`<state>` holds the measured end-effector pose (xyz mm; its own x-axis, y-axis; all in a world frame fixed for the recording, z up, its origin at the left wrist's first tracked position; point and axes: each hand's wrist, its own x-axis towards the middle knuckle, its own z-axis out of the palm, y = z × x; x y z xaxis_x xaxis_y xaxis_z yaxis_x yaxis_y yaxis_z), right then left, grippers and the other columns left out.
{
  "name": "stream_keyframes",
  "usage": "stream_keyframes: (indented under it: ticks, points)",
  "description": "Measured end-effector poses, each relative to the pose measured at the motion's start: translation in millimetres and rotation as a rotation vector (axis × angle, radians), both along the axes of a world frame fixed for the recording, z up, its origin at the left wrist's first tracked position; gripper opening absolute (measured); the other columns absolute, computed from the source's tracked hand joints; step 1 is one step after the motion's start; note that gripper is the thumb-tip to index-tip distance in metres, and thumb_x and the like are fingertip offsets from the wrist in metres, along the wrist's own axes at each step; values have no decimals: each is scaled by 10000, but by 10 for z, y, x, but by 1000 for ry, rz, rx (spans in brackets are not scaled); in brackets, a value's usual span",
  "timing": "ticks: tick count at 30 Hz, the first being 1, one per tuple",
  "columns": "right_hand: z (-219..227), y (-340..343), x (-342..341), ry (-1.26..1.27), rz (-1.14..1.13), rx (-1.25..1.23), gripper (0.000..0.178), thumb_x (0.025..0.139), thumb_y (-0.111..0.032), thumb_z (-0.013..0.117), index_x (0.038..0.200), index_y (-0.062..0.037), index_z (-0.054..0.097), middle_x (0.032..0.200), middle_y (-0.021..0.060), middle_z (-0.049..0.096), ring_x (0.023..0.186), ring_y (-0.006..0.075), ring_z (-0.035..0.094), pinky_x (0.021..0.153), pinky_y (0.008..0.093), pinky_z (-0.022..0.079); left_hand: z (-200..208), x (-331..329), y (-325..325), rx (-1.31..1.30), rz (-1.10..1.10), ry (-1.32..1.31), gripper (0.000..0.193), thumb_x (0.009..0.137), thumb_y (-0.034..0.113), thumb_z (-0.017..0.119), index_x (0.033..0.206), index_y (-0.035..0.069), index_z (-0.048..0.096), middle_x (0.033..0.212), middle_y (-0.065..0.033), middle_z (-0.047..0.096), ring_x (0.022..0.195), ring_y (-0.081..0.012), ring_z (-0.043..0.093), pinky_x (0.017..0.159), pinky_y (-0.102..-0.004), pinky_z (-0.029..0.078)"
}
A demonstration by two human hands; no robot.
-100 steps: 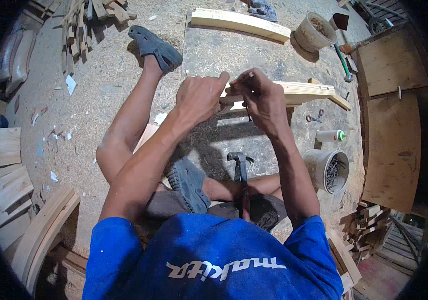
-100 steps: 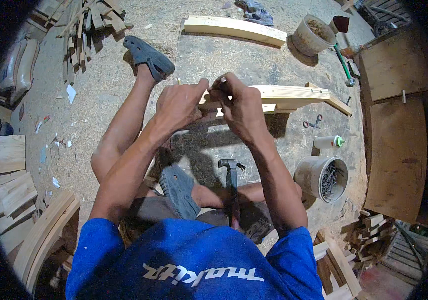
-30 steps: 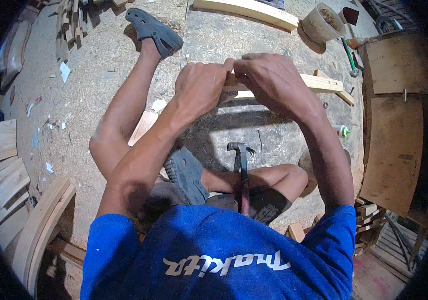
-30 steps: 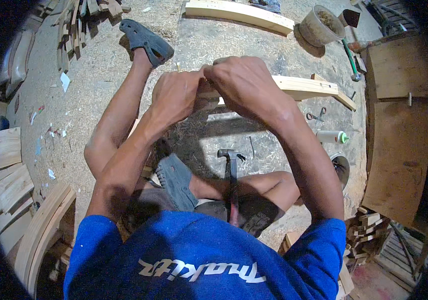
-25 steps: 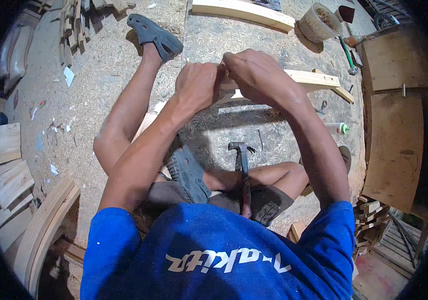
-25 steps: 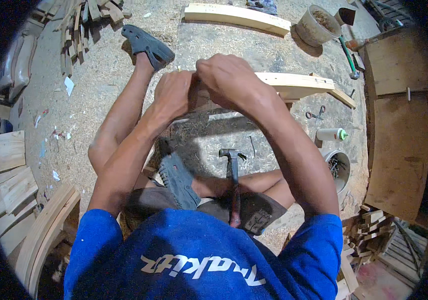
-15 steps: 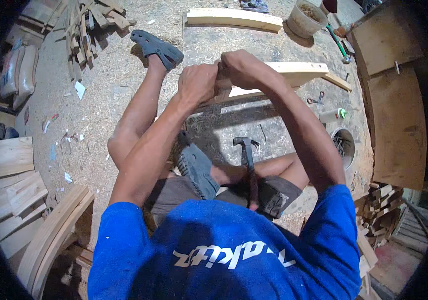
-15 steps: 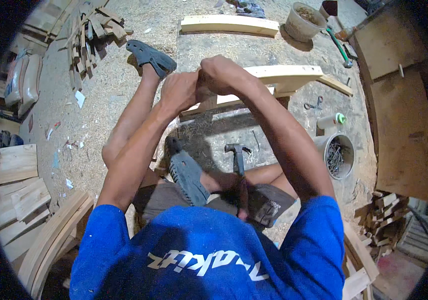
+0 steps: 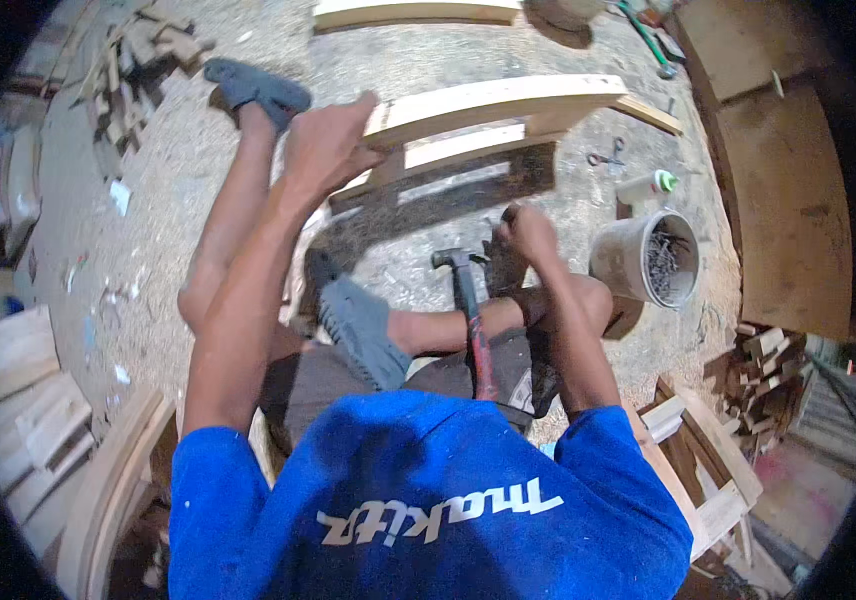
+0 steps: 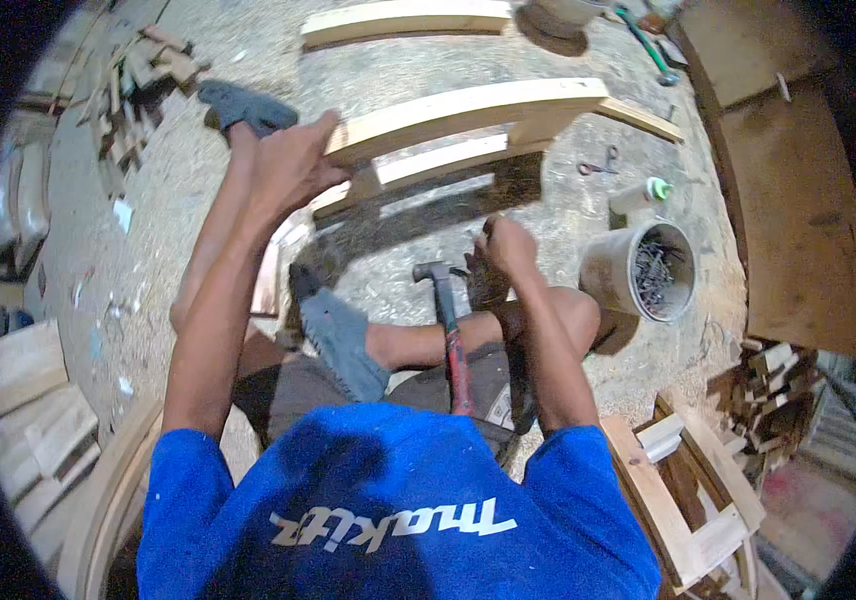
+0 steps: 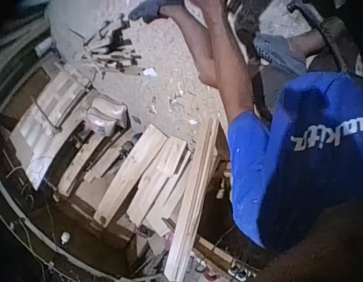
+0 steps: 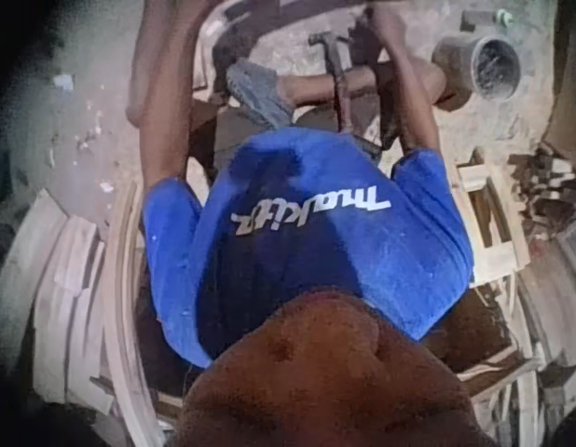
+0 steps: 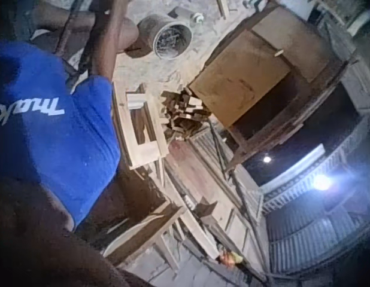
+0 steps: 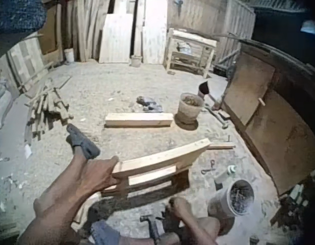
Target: Hammering nails into wood pieces to assemble a frame.
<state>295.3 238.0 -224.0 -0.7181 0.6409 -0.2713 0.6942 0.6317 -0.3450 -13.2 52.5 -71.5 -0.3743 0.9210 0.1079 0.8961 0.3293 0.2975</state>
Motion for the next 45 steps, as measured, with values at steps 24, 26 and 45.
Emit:
stream_keyframes:
  ticks: [24, 26, 45]
  points:
    - [1549, 833, 2399, -40, -344, 441, 267, 932, -195, 767, 1187, -119, 747, 1125, 178, 728, 1053, 426, 707, 891, 524, 554, -77, 23, 102, -105, 160, 5, 828, 643, 157, 996, 1380, 145, 618, 1127, -201, 772, 1079, -477, 618, 892, -562, 536]
    - [1340, 867, 2388, -120, -304, 382, 208, 921, -167, 754, 1116, -95, 762, 1116, 186, 711, 1036, 442, 697, 882, 535, 549, -76, 32, 86, -88, 135, 24, 834, 642, 163, 1000, 1382, 140, 618, 1110, -193, 781, 1065, -472, 634, 894, -562, 532]
    - [2304, 612, 1955, 618, -454, -125, 108, 1017, -48, 720, 1105, 15, 725, 905, 17, 722, 834, 72, 664, 712, 255, 526, 125, 175, 40, 35, 98, -113, 676, 678, 122, 964, 1287, 80, 675, 1174, -344, 625, 1034, -497, 664, 889, -525, 537]
